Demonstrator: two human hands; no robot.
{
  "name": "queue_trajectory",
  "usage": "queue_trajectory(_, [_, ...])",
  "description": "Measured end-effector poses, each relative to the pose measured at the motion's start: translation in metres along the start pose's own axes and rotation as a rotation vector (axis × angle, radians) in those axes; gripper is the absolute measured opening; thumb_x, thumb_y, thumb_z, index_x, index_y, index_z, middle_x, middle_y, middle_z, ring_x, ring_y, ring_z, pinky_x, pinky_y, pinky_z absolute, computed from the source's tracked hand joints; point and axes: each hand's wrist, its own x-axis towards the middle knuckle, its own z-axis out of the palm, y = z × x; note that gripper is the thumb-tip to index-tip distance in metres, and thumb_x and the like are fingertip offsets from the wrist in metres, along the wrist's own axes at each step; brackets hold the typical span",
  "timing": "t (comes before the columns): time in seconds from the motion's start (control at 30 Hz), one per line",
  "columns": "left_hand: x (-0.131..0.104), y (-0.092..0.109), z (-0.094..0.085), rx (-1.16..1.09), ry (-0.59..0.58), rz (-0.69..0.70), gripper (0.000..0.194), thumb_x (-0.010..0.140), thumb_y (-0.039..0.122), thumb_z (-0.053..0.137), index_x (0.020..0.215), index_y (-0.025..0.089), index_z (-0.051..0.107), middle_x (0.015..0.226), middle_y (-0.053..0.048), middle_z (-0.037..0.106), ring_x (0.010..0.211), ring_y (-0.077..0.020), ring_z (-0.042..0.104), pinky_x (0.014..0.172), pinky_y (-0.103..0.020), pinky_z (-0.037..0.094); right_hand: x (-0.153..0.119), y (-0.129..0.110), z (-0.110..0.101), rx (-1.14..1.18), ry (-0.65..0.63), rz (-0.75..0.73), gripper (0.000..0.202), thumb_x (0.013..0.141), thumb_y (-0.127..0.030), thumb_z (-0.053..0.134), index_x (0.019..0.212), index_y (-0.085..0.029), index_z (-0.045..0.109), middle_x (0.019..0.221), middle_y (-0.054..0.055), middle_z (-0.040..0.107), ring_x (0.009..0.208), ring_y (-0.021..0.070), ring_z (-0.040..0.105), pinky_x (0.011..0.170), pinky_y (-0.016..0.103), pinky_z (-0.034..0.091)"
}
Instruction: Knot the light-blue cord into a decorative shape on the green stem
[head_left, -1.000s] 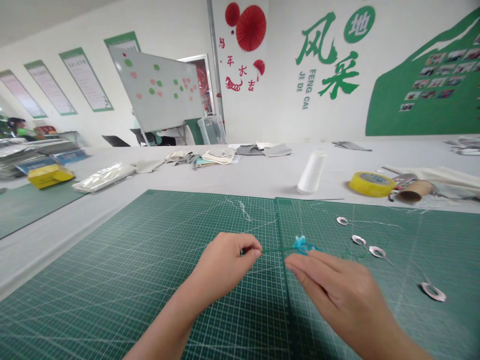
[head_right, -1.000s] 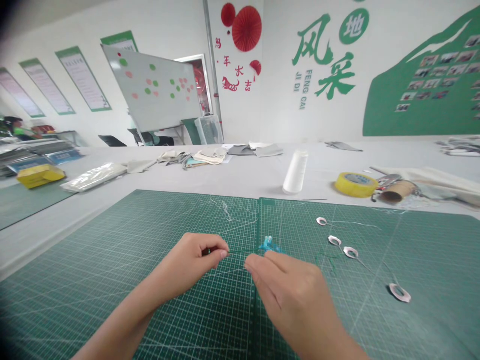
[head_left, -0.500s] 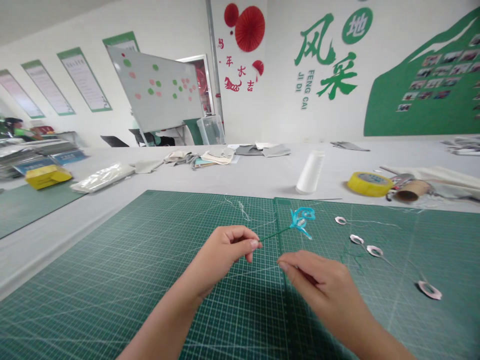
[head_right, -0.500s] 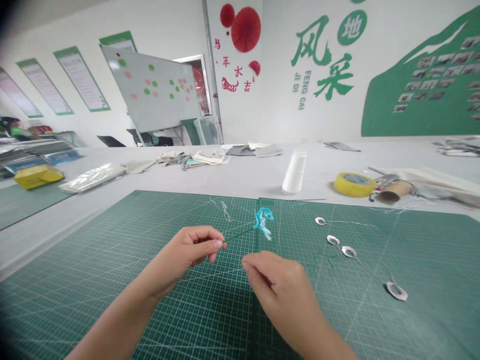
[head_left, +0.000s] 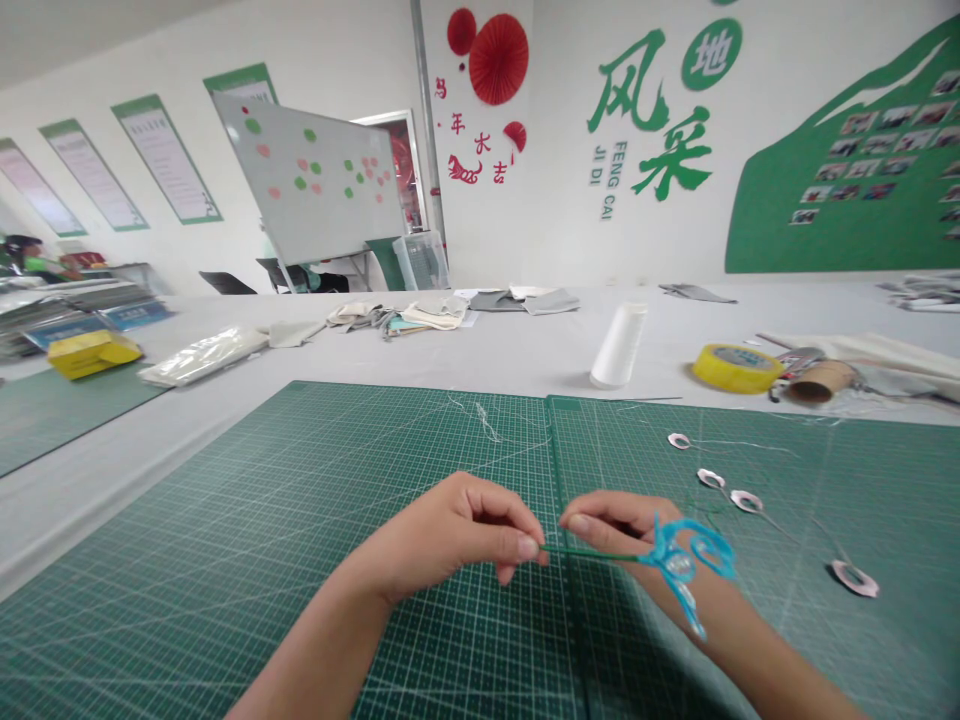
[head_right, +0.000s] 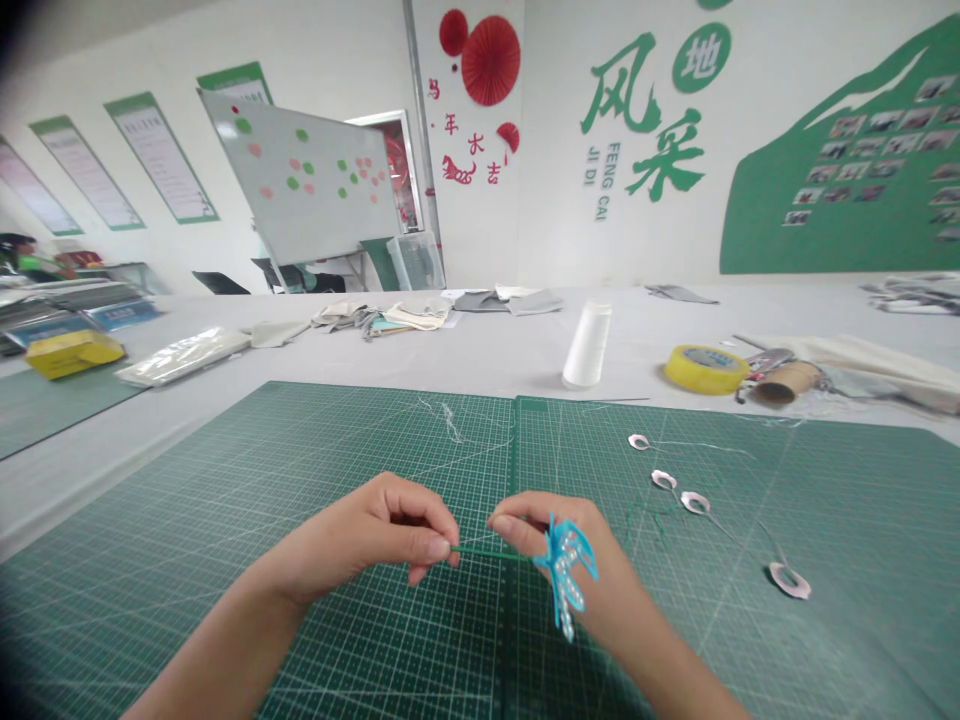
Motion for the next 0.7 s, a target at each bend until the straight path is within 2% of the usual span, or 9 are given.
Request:
queue_trajectory(0.17, [-0.001, -0.001, 0.0, 0.116, -0.165, -0.047, 0.01, 0.077, 0.018, 0.063, 0.078, 0.017, 0.073, 0.064, 0.002, 0.061, 0.055, -0.0079, 0.051, 0.056, -0.019, 0.041, 0.002, -0.002, -0.003, 0.152, -0.121, 0.023, 0.033, 0.08, -0.047, 0.064, 0.067, -0.018, 0.07, 0.06, -0.001, 0.059, 0.059, 0.0136, 0.052, 0.057, 0.025, 0.043])
queue_trajectory(0.3, [-0.001, -0.004, 0.0, 0.235, -0.183, -0.078, 0.01, 0.076, 0.018, 0.063, 0.078, 0.018, 0.073, 0.061, 0.003, 0.058, 0.056, -0.0087, 0.051, 0.055, -0.019, 0.04, -0.001, -0.008, -0.006, 0.131, -0.196, 0.018, 0.036, 0.083, -0.048, 0.06, 0.063, -0.018, 0.066, 0.055, -0.004, 0.051, 0.055, 0.0118, 0.044, 0.053, 0.024, 0.037])
queue_trajectory(0.47, [-0.001, -0.007, 0.002, 0.44, -0.087, -0.066, 0.014, 0.078, 0.022, 0.059, 0.077, 0.018, 0.072, 0.055, 0.004, 0.053, 0.052, -0.0091, 0.048, 0.05, -0.019, 0.035, -0.005, -0.022, -0.01, -0.092, -0.16, -0.042, 0.028, 0.088, -0.035, 0.055, 0.067, -0.02, 0.064, 0.06, -0.003, 0.054, 0.058, 0.0133, 0.049, 0.054, 0.025, 0.037])
queue_trajectory(0.7, [0.002, -0.009, 0.006, 0.628, 0.168, -0.022, 0.019, 0.08, 0.023, 0.053, 0.067, 0.017, 0.066, 0.058, 0.003, 0.054, 0.055, -0.0108, 0.046, 0.051, -0.022, 0.032, -0.017, -0.034, -0.003, -0.553, -0.012, -0.335, 0.032, 0.095, -0.026, 0.043, 0.074, -0.021, 0.066, 0.058, 0.0, 0.056, 0.052, 0.0143, 0.052, 0.05, 0.027, 0.034])
